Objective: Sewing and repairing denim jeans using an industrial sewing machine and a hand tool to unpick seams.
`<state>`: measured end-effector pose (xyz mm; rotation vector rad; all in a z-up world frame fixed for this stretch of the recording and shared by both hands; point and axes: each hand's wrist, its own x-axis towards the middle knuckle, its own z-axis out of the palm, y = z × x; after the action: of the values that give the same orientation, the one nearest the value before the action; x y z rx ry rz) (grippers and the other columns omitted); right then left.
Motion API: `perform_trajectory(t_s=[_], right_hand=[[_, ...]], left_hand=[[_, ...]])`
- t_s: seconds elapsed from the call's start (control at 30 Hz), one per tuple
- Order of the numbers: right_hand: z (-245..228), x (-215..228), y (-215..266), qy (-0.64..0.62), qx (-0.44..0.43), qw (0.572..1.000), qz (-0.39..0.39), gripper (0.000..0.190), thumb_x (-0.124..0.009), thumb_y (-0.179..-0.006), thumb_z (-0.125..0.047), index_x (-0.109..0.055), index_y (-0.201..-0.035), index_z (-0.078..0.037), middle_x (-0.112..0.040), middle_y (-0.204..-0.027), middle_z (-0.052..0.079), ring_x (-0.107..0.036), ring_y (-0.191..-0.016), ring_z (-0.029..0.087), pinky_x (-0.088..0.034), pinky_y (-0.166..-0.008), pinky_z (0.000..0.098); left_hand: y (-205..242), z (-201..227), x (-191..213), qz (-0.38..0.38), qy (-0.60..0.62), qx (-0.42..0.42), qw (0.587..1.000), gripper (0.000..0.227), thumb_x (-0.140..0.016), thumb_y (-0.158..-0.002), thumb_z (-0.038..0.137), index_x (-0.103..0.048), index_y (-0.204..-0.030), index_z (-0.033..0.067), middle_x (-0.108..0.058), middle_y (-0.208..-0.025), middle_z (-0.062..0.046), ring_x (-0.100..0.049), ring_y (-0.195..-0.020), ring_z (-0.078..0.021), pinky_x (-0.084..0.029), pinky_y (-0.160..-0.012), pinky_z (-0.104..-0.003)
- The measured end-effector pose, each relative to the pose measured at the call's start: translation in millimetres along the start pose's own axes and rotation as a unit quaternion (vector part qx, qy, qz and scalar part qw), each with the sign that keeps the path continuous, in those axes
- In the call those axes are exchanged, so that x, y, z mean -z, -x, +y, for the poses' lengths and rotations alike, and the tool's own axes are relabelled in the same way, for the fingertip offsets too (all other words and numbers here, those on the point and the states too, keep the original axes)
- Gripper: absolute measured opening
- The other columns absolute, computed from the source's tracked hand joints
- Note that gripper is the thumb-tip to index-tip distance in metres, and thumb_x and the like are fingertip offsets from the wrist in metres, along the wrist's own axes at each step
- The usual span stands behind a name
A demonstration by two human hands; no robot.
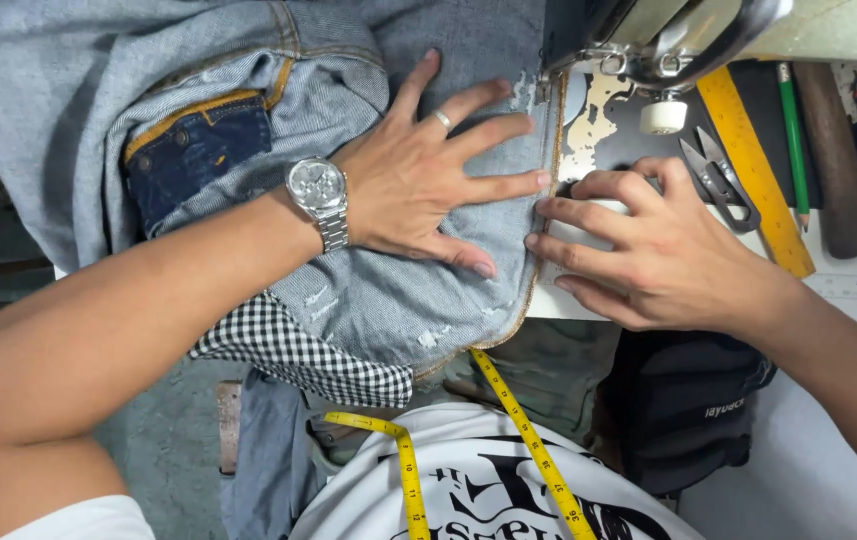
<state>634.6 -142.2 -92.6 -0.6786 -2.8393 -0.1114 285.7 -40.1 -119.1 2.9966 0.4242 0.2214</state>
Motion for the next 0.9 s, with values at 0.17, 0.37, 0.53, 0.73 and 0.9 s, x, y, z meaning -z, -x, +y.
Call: perform_trajectory(t_s=[0.17,0.37,0.53,0.73,0.9], right_hand=[[5,6,-5,0.005,0.000,1.000,-0.010,0.051,-0.076,-0.114,-0.054,-0.082,-0.157,-0.028,-0.080,-0.162,0.003,-0.074,-0.136,0.034,-0.048,-0.104,0.0599],[12,6,-9,0.003,-0.003,1.000,-0.017,0.046,-0.076,-0.115,-0.053,-0.082,-0.155,-0.031,-0.079,-0.162,0.001,-0.074,-0.137,0.033,-0.049,-0.104,0.0576],[21,5,-12,-0.002,0.002,1.000,-0.014,0.048,-0.077,-0.116,-0.053,-0.084,-0.157,-0.028,-0.078,-0.162,0.003,-0.073,-0.139,0.033,-0.047,-0.100,0.0555],[28,7,-14,-0.029,-0.017,0.999,-0.012,0.043,-0.073,-0.121,-0.053,-0.084,-0.155,-0.029,-0.079,-0.161,0.004,-0.071,-0.137,0.034,-0.045,-0.092,0.0573],[32,5,-18,-0.045,-0.020,0.999,0.003,0.044,-0.072,-0.122,-0.051,-0.083,-0.156,-0.026,-0.079,-0.158,0.006,-0.074,-0.136,0.036,-0.045,-0.099,0.0620]], left_hand=[[-3,-6,-1,-0.005,-0.011,0.000,1.000,0.108,-0.040,-0.111,0.111,-0.058,-0.190,0.0401,-0.052,-0.192,-0.019,-0.039,-0.177,-0.0528,-0.026,-0.129,-0.100],[-4,-14,-2,0.005,-0.017,-0.008,1.000,0.105,-0.047,-0.112,0.109,-0.060,-0.190,0.0389,-0.054,-0.191,-0.018,-0.039,-0.177,-0.0522,-0.026,-0.129,-0.098],[-6,-22,2,0.005,-0.030,-0.013,0.999,0.105,-0.052,-0.112,0.107,-0.061,-0.190,0.0379,-0.053,-0.190,-0.018,-0.039,-0.177,-0.0515,-0.027,-0.129,-0.096],[-11,-34,3,0.005,-0.036,-0.021,0.999,0.104,-0.047,-0.112,0.107,-0.057,-0.190,0.0393,-0.053,-0.191,-0.017,-0.043,-0.175,-0.0516,-0.030,-0.128,-0.096],[-12,-45,4,0.017,-0.044,-0.031,0.998,0.102,-0.049,-0.113,0.106,-0.060,-0.189,0.0390,-0.056,-0.188,-0.018,-0.045,-0.174,-0.0522,-0.030,-0.128,-0.095]])
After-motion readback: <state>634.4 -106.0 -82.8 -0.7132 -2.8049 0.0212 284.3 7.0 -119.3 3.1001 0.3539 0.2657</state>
